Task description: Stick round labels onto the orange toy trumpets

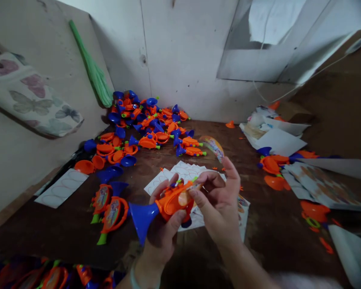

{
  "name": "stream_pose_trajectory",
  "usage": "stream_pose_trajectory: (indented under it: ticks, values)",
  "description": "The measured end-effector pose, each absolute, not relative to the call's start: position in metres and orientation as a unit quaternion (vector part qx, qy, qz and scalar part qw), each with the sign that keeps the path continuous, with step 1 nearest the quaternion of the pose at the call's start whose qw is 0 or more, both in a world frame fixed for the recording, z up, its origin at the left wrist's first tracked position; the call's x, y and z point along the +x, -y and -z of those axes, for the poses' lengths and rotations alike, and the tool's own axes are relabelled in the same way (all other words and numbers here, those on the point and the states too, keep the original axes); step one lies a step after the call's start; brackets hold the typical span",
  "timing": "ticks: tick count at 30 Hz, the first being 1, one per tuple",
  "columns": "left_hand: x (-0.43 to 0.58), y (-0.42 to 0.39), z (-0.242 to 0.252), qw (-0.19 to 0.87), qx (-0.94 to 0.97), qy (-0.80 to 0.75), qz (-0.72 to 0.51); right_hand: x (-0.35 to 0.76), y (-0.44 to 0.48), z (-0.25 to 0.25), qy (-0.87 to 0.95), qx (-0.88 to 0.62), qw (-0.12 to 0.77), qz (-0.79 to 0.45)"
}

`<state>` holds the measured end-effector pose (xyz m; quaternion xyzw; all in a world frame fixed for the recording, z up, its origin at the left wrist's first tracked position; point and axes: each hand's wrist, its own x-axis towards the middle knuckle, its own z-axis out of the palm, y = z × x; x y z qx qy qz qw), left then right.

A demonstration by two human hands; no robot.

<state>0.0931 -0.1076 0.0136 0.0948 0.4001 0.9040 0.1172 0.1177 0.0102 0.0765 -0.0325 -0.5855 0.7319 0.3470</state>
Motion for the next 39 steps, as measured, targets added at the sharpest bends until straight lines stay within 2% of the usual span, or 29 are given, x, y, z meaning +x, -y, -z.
stream_pose_trajectory:
  ticks: [13,39]
  values:
    - [0.095,0.104,-0.021,0.068,0.139,-0.432,-0.889,0.126,-0.004,-0.071,0.671,0.014,0.377,-0.638]
    - [0.095,0.098,-0.024,0.050,0.091,-0.414,-0.904,0.125,0.005,-0.066,0.684,0.018,0.426,-0.592]
